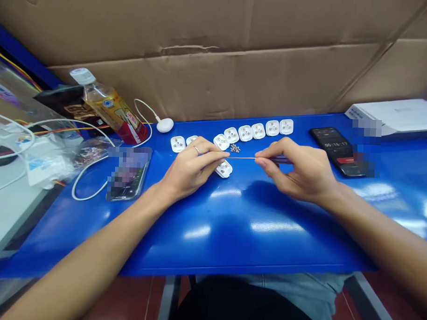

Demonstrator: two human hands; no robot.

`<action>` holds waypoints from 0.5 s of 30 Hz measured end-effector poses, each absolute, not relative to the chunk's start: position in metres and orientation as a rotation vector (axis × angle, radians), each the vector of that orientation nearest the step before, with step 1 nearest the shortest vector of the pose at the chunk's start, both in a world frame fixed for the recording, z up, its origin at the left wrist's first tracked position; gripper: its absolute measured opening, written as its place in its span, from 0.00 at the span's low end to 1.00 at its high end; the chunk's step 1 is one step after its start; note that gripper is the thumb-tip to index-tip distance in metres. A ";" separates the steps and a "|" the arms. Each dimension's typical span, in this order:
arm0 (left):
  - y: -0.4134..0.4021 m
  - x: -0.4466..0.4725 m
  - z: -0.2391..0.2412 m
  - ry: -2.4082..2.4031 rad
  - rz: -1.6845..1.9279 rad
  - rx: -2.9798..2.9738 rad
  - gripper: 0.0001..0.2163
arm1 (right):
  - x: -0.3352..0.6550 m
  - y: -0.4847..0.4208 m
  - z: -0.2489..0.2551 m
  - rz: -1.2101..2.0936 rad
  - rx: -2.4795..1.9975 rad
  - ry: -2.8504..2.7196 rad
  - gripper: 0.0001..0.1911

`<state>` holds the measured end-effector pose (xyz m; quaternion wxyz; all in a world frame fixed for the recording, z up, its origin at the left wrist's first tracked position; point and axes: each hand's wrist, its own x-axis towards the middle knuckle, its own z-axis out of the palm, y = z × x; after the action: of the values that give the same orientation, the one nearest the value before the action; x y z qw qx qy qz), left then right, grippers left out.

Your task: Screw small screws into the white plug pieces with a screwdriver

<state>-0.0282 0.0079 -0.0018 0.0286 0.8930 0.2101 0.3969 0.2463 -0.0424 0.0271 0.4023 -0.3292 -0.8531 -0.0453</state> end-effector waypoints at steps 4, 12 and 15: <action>0.008 -0.028 -0.002 0.668 1.253 2.720 0.09 | 0.244 -0.043 0.024 -0.105 -0.840 -2.134 0.02; 0.006 -0.031 0.005 0.797 1.105 2.612 0.20 | 0.247 -0.041 0.023 -0.065 -0.891 -2.156 0.01; 0.007 -0.033 0.004 0.820 0.910 2.551 0.26 | 0.251 -0.040 0.023 -0.068 -0.930 -2.198 0.02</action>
<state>-0.0333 0.0071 0.0043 0.1553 0.8905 0.2863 0.3178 0.2506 -0.0403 0.0231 0.3680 -0.3622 -0.8560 -0.0265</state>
